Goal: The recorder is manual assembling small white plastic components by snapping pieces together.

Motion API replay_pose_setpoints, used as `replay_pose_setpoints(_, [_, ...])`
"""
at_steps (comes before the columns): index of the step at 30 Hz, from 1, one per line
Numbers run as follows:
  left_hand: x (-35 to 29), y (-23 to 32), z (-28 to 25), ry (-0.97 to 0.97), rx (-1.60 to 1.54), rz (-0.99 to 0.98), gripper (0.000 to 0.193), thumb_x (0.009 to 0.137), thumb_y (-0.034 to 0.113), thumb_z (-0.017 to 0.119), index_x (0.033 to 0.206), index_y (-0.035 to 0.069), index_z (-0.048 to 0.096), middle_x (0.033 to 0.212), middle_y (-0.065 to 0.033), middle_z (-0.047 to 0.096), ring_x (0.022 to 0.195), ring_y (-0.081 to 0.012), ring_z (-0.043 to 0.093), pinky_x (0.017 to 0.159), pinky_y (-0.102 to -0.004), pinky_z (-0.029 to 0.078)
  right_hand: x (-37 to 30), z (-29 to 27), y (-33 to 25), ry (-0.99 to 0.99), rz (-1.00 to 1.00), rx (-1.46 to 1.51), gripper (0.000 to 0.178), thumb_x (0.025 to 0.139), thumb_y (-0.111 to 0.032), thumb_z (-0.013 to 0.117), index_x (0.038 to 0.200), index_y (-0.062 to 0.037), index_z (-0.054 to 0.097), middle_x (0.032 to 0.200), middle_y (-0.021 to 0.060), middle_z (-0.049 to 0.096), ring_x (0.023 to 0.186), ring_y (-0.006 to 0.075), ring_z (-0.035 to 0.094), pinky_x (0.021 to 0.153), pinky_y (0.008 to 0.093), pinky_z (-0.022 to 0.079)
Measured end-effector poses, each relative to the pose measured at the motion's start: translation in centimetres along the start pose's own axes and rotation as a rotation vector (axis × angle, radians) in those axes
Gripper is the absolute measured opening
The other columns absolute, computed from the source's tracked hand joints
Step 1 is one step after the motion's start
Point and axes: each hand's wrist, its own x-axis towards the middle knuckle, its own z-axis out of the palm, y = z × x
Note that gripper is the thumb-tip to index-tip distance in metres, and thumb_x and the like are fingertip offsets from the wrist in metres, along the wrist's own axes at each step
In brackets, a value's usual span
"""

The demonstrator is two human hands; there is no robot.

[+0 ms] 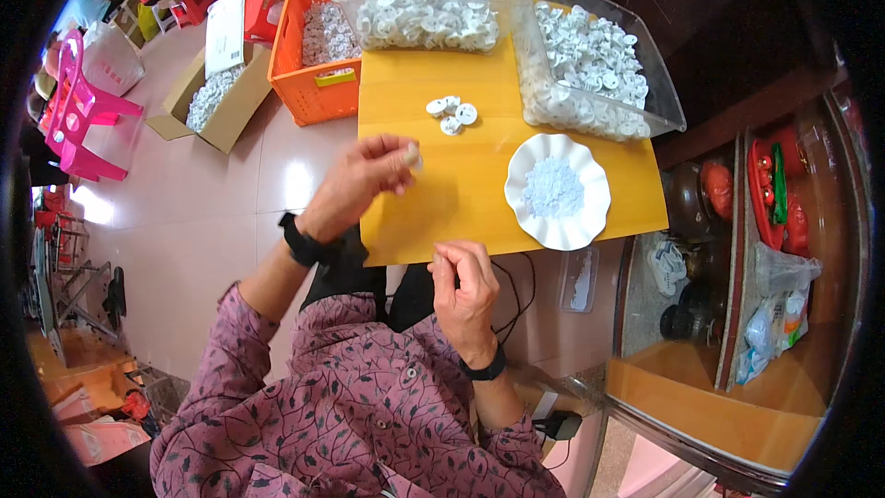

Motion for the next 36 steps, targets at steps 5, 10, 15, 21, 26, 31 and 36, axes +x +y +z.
replay_pose_setpoints(5, [7.4, 7.7, -0.6, 0.065, 0.065, 0.281, 0.031, 0.093, 0.021, 0.071, 0.106, -0.007, 0.065, 0.082, -0.0032, 0.061, 0.075, -0.0108, 0.061, 0.071, -0.0241, 0.052, -0.5, -0.1, -1.4, -0.057, 0.02, 0.04, 0.008, 0.09, 0.005, 0.062, 0.098, 0.0046, 0.065, 0.096, 0.0126, 0.063, 0.072, 0.0174, 0.068, 0.063, 0.026, 0.053])
replay_pose_setpoints(10, [15.0, 14.7, -0.2, 0.047, 0.026, 0.534, 0.031, 0.094, 0.014, 0.068, 0.111, -0.012, 0.063, 0.099, -0.0083, 0.064, 0.084, -0.0137, 0.063, 0.086, -0.0282, 0.057, -1.5, 0.5, -2.0, -0.136, -0.065, -0.017, 0.01, 0.09, 0.005, 0.063, 0.1, 0.004, 0.065, 0.097, 0.0129, 0.063, 0.072, 0.0174, 0.067, 0.064, 0.0266, 0.054])
replay_pose_setpoints(15, [15.1, 13.7, -1.4, 0.089, 0.028, 0.496, 0.031, 0.092, 0.014, 0.07, 0.11, -0.011, 0.064, 0.103, -0.0102, 0.064, 0.087, -0.0154, 0.065, 0.083, -0.0275, 0.057, -2.0, 0.4, -3.4, -0.208, -0.08, 0.101, 0.012, 0.09, 0.006, 0.063, 0.101, 0.0032, 0.066, 0.1, 0.0131, 0.063, 0.072, 0.0166, 0.067, 0.063, 0.026, 0.055])
replay_pose_setpoints(21, [10.6, 6.7, -4.0, 0.09, 0.18, 0.245, 0.028, 0.092, 0.017, 0.071, 0.106, -0.007, 0.066, 0.092, -0.0057, 0.065, 0.078, -0.0123, 0.065, 0.077, -0.0254, 0.056, -0.1, -1.4, -8.8, -0.347, -0.317, 0.382, 0.023, 0.08, 0.012, 0.067, 0.101, 0.0033, 0.068, 0.096, 0.0151, 0.068, 0.075, 0.0234, 0.069, 0.066, 0.0287, 0.056])
replay_pose_setpoints(26, [7.3, 1.8, -3.7, 0.071, 0.293, 0.028, 0.027, 0.092, 0.018, 0.07, 0.102, -0.007, 0.069, 0.086, -0.006, 0.067, 0.074, -0.0128, 0.065, 0.071, -0.0233, 0.055, 0.8, -2.0, -13.2, -0.467, -0.499, 0.927, 0.014, 0.087, 0.002, 0.064, 0.098, 0.0078, 0.071, 0.093, 0.0262, 0.066, 0.066, 0.0266, 0.067, 0.053, 0.0329, 0.054])
replay_pose_setpoints(31, [5.1, -1.0, -3.5, 0.002, 0.458, -0.039, 0.029, 0.094, 0.023, 0.069, 0.113, 0.0, 0.068, 0.094, -0.0043, 0.07, 0.079, -0.0081, 0.066, 0.073, -0.0214, 0.054, -2.1, 0.7, -15.5, -0.271, -0.607, 1.252, 0.032, 0.099, -0.017, 0.058, 0.128, -0.007, 0.067, 0.109, 0.0155, 0.061, 0.072, 0.0233, 0.06, 0.058, 0.0307, 0.051])
replay_pose_setpoints(36, [4.5, -1.6, -3.8, 0.019, 0.41, -0.038, 0.027, 0.096, 0.02, 0.067, 0.114, 0.0, 0.067, 0.095, -0.0031, 0.069, 0.08, -0.0067, 0.065, 0.07, -0.0187, 0.052, -1.0, -0.8, -17.1, -0.421, -0.512, 1.321, 0.027, 0.098, -0.01, 0.057, 0.122, -0.0023, 0.068, 0.103, 0.0161, 0.063, 0.067, 0.0189, 0.06, 0.052, 0.0278, 0.049])
